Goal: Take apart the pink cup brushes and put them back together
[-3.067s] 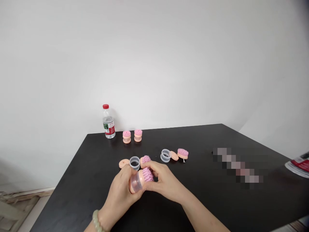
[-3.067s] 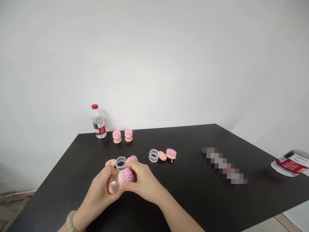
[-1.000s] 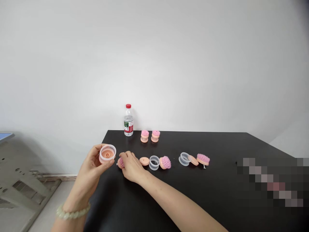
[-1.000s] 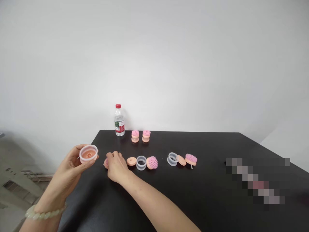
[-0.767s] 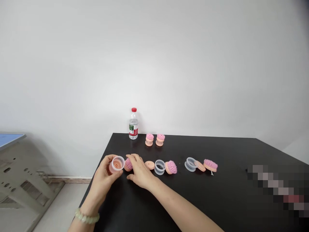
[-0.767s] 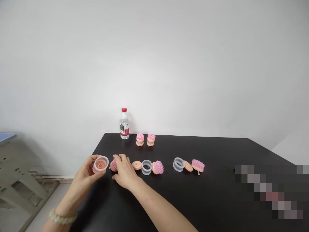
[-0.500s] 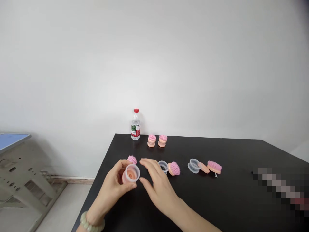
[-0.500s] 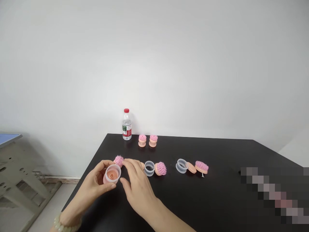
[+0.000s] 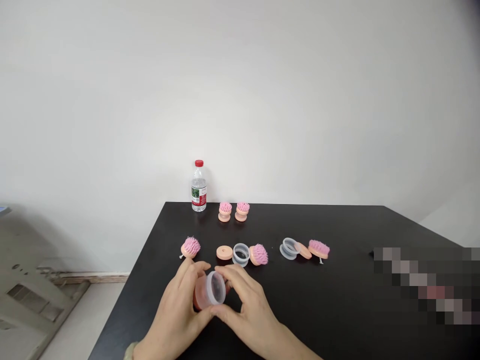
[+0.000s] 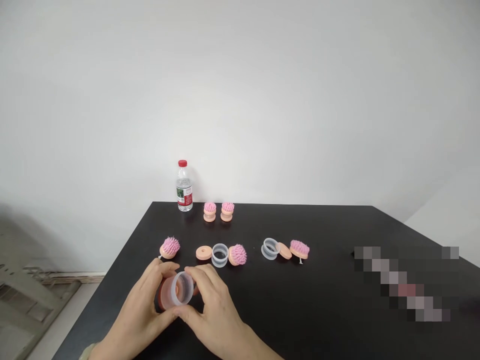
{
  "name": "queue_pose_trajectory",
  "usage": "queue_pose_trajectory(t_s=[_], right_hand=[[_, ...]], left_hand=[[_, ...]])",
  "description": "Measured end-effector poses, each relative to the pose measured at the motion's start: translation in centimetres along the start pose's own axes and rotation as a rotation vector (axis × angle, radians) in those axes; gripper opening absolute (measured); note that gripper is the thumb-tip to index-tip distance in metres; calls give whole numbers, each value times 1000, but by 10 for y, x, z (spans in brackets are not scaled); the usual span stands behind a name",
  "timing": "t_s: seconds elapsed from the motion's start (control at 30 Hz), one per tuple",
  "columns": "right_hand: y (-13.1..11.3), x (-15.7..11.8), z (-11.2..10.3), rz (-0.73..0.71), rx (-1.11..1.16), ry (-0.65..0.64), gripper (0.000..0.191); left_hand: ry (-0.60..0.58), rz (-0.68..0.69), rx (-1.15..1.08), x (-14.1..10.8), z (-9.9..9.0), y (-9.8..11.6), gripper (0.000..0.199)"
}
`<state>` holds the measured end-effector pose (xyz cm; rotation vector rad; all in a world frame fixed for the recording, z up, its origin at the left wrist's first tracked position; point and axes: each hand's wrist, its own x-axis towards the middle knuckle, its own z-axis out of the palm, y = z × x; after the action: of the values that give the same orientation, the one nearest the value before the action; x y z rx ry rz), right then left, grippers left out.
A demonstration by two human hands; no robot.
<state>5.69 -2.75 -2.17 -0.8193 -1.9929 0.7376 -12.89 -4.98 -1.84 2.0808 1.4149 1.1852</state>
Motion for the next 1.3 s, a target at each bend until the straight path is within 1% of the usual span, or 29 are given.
queue_pose_trajectory(t_s=[0.03, 0.07, 0.1, 0.17, 0.2, 0.27, 0.3, 0.37, 0.43, 0.53, 0.63, 0.77, 0.87, 0.93, 1.0, 1.07, 1.1, 1.17, 1.2, 1.27, 1.3], right_hand=[[-2, 0, -2, -30, 1, -10, 34], [-5, -1, -4, -57, 7, -17, 36], [-6, -1, -6, -78, 18, -21, 42], [-8, -1, -9, -109, 41, -4, 54], [-8, -1, -10, -117, 46, 13, 57], [-6, -1, -10, -136, 40, 39, 61], [-5, -2, -9, -150, 32, 46, 64], [-4, -2, -6, -167, 1, 63, 65], [-3, -2, -4, -177, -36, 87, 61], [-3, -2, -4, -197, -70, 109, 57], [-5, -2, -4, -219, -69, 125, 60], [-6, -2, -4, -223, -73, 121, 54], [-7, -2, -3, -269, -95, 111, 51], [-7, -3, -4, -323, -130, 89, 46], [-9, -3, -5, -381, -170, 65, 41], [-9, -4, -6, -426, -200, 49, 41], [-8, -4, -7, -431, -207, 45, 46], [-4, -6, -7, -373, -216, 28, 59], [-1, -7, -6, -314, -213, 16, 72], [5, -9, -4, -182, -188, 5, 105], [8, -10, -2, -132, -166, 9, 114]], left_hand=[[-24, -3, -40, 0, -1, 1, 47], [-58, -19, -104, 0, -3, 2, 50], [-100, -52, -196, 1, -5, 4, 47], [-157, -154, -465, 2, -9, 8, 36], [-166, -209, -616, 2, -10, 9, 35], [-144, -291, -874, 3, -12, 11, 41], [-135, -312, -960, 3, -12, 11, 45], [-141, -324, -1048, 3, -10, 10, 49], [-155, -331, -1079, 3, -8, 8, 50], [-159, -332, -1064, 2, -4, 6, 53], [-161, -304, -958, 3, -3, 4, 53], [-171, -296, -764, 4, -3, 2, 41], [-158, -297, -687, 5, -2, 0, 42], [-155, -297, -706, 5, -1, -1, 43], [-168, -310, -770, 6, 1, 0, 46], [-185, -332, -848, 6, 3, 0, 48], [-189, -340, -876, 5, 3, 0, 48], [-180, -353, -901, 4, 4, 1, 47], [-172, -358, -898, 4, 4, 1, 46], [-155, -367, -872, 3, 3, 1, 44], [-148, -368, -856, 3, 3, 2, 44]])
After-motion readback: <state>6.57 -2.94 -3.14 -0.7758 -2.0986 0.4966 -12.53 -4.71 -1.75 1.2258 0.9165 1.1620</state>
